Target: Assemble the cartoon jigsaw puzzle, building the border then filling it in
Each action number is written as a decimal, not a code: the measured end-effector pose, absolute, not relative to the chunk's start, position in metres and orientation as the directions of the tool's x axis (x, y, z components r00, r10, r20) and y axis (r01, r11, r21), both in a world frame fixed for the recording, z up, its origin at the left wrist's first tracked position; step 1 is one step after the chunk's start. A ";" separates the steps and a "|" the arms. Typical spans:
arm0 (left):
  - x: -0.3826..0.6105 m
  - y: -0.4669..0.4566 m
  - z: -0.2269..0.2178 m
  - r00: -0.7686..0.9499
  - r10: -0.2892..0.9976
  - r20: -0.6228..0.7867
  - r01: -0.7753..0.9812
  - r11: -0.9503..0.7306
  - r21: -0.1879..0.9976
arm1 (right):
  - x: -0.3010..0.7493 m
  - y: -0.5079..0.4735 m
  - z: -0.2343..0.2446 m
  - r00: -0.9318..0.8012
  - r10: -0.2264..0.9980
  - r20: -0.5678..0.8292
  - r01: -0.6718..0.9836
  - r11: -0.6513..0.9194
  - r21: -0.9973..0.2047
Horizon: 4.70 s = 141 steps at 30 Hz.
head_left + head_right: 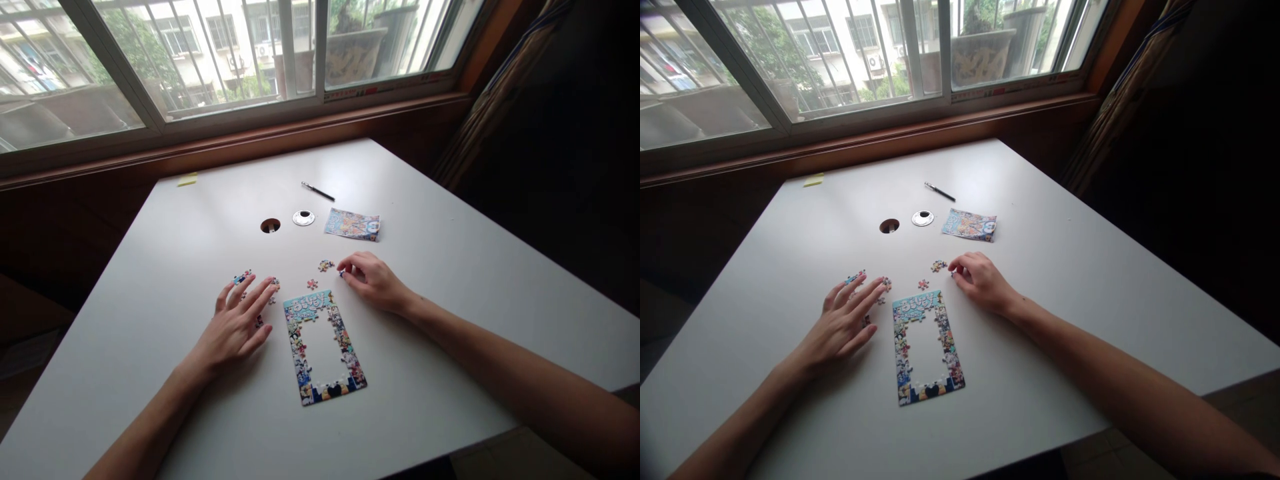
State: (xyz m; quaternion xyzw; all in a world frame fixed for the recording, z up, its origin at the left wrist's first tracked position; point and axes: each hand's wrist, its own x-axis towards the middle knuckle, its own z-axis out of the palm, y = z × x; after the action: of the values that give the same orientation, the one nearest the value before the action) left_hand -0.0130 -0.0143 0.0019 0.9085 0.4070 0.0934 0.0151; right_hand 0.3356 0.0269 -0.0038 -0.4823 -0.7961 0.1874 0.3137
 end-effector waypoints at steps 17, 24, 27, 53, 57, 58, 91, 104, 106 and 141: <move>-0.020 -0.013 0.008 0.527 0.786 0.323 0.752 -0.608 0.253 | 0.337 0.027 -0.004 -0.318 0.890 0.325 0.646 0.455 -0.613; -0.029 -0.018 0.012 0.629 0.702 0.334 0.682 -0.705 0.195 | 0.337 0.027 -0.005 -0.320 0.887 0.334 0.640 0.462 -0.614; -0.027 -0.017 0.012 0.623 0.726 0.292 0.684 -0.686 0.248 | 0.336 0.027 -0.005 -0.326 0.883 0.338 0.648 0.469 -0.600; -0.035 -0.014 0.017 0.495 0.762 0.417 0.698 -0.635 0.330 | 0.337 0.028 -0.005 -0.328 0.892 0.312 0.660 0.453 -0.599; -0.054 -0.013 0.041 0.585 0.762 0.278 0.658 -0.646 0.386 | 0.336 0.028 -0.005 -0.323 0.894 0.310 0.659 0.447 -0.605; -0.058 -0.013 0.045 0.625 0.752 0.207 0.654 -0.650 0.388 | 0.336 0.028 -0.005 -0.321 0.895 0.311 0.657 0.447 -0.607; -0.015 -0.025 0.005 0.637 0.635 0.437 0.413 -0.760 0.503 | 0.337 0.025 -0.007 -0.292 0.912 0.287 0.743 0.405 -0.532; -0.015 -0.025 0.004 0.666 0.639 0.383 0.436 -0.751 0.496 | 0.338 0.027 -0.010 -0.297 0.908 0.295 0.734 0.415 -0.538; -0.014 -0.025 0.004 0.666 0.643 0.378 0.448 -0.750 0.486 | 0.338 0.027 -0.010 -0.301 0.907 0.294 0.731 0.417 -0.539; -0.015 -0.024 0.007 0.675 0.647 0.355 0.461 -0.746 0.481 | 0.339 0.026 -0.005 -0.335 0.899 0.283 0.727 0.437 -0.529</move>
State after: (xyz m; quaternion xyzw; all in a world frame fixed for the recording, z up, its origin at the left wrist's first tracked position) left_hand -0.0149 -0.0242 0.0067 0.8975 0.3087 0.2595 0.1788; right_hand 0.3392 0.0265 -0.0054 -0.5070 -0.8019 0.1560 0.2749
